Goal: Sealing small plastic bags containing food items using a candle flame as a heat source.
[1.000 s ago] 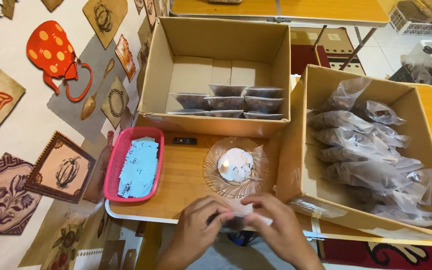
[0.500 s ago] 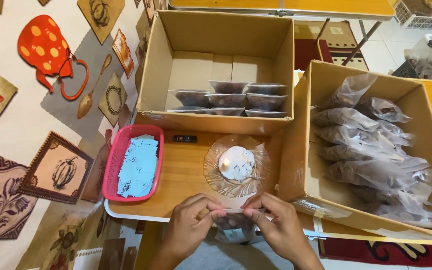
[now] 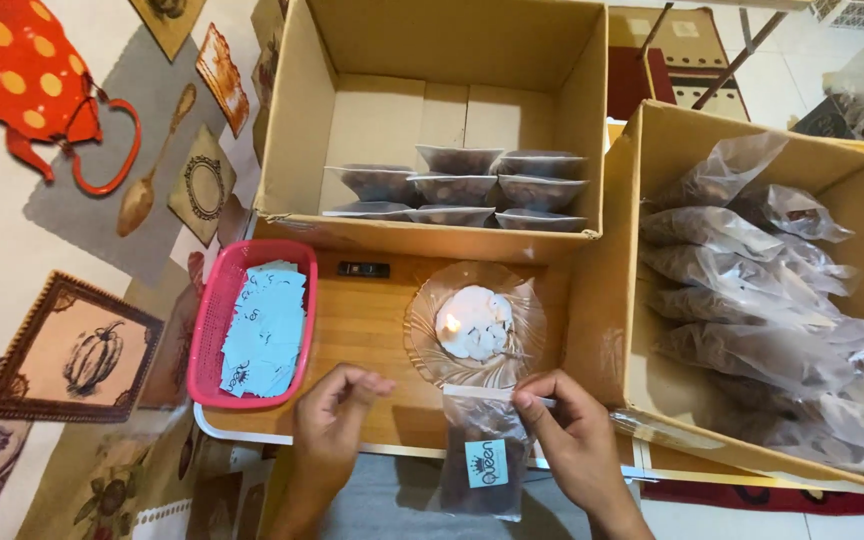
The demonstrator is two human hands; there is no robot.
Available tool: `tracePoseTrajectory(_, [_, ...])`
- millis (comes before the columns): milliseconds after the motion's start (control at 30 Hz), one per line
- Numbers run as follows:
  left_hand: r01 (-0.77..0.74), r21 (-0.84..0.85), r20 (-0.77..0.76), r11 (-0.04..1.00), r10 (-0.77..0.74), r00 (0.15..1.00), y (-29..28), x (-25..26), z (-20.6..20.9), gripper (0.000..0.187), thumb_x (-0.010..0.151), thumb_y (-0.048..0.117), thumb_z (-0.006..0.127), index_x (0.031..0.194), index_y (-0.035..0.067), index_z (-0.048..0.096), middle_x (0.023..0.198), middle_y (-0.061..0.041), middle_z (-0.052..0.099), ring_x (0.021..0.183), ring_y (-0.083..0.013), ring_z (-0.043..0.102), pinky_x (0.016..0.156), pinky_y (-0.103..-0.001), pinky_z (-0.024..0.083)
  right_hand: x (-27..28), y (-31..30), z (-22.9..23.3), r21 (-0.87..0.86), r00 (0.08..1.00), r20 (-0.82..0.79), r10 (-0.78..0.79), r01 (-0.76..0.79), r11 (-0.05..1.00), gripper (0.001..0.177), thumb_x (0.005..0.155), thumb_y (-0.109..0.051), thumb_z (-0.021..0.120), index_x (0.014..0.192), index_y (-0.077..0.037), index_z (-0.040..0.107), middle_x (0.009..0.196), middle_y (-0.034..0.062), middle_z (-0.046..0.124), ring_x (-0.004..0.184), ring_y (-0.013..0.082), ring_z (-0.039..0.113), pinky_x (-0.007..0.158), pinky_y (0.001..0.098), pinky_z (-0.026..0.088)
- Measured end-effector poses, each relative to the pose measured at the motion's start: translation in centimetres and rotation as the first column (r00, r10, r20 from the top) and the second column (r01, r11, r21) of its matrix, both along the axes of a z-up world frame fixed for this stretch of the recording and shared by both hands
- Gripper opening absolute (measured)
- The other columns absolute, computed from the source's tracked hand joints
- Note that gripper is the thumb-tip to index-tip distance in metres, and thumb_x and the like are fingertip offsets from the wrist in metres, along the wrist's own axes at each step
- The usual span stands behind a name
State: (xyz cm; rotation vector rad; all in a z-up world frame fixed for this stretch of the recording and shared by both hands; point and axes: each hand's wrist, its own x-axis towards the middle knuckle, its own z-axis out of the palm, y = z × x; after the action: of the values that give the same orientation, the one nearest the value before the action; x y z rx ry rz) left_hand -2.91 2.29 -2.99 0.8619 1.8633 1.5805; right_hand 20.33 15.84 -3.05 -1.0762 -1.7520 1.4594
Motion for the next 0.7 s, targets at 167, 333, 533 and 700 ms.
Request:
tracePoseTrajectory(167, [0.137, -0.183, 0.040, 0.974, -0.132, 0.990, 1.7, 1.5, 1.1, 0.036, 0.092, 0.043, 0.056, 0.092, 0.013, 0.076, 0.095, -0.005, 0.082, 0.089, -0.0191, 0.080, 0.079, -0.035, 0.067, -1.1, -0.1, -0.4, 0.004, 0.997, 0.047, 0.055, -0.056, 0.998, 0.016, 0.090, -0.022, 0.074, 0.083, -0.008, 0.076, 0.081, 0.0021, 0.077, 0.077, 0.0123, 0.069, 0.069, 0.0274, 0.054])
tracePoseTrajectory(333, [0.227, -0.073, -0.019, 0.971, -0.229, 0.973, 3.2, 1.8, -0.1, 0.015, 0.086, 0.021, 0.078, 0.080, 0.007, 0.079, 0.088, -0.004, 0.082, 0.083, -0.0149, 0.075, 0.078, -0.029, 0.059, -2.4, 0.2, -0.6, -0.031, 0.995, 0.081, 0.059, -0.057, 0.998, 0.018, 0.090, -0.025, 0.074, 0.083, -0.009, 0.077, 0.078, 0.0005, 0.077, 0.074, 0.0115, 0.068, 0.067, 0.0277, 0.053])
tracePoseTrajectory(533, [0.057, -0.243, 0.125, 0.968, -0.027, 0.992, 4.3, 1.4, -0.9, 0.013, 0.083, 0.019, 0.082, 0.078, 0.007, 0.081, 0.072, 0.000, 0.077, 0.068, -0.0102, 0.067, 0.064, -0.025, 0.054, -4.1, 1.0, -1.9, -0.109, 1.000, 0.007, 0.027, -0.026, 0.994, 0.015, 0.092, -0.020, 0.073, 0.084, -0.007, 0.076, 0.077, 0.0015, 0.072, 0.070, 0.0106, 0.063, 0.061, 0.0257, 0.049])
tracePoseTrajectory(700, [0.092, -0.294, 0.254, 0.951, -0.015, 0.967, 5.4, 1.2, 0.1, 0.022, 0.091, 0.026, 0.067, 0.084, 0.007, 0.078, 0.072, -0.002, 0.077, 0.070, -0.0120, 0.071, 0.066, -0.027, 0.055, -5.5, 2.0, -2.2, -0.090, 0.999, 0.042, -0.024, 0.028, 0.996, 0.020, 0.093, -0.024, 0.073, 0.080, -0.008, 0.073, 0.071, -0.0023, 0.067, 0.068, 0.0073, 0.058, 0.062, 0.0228, 0.046])
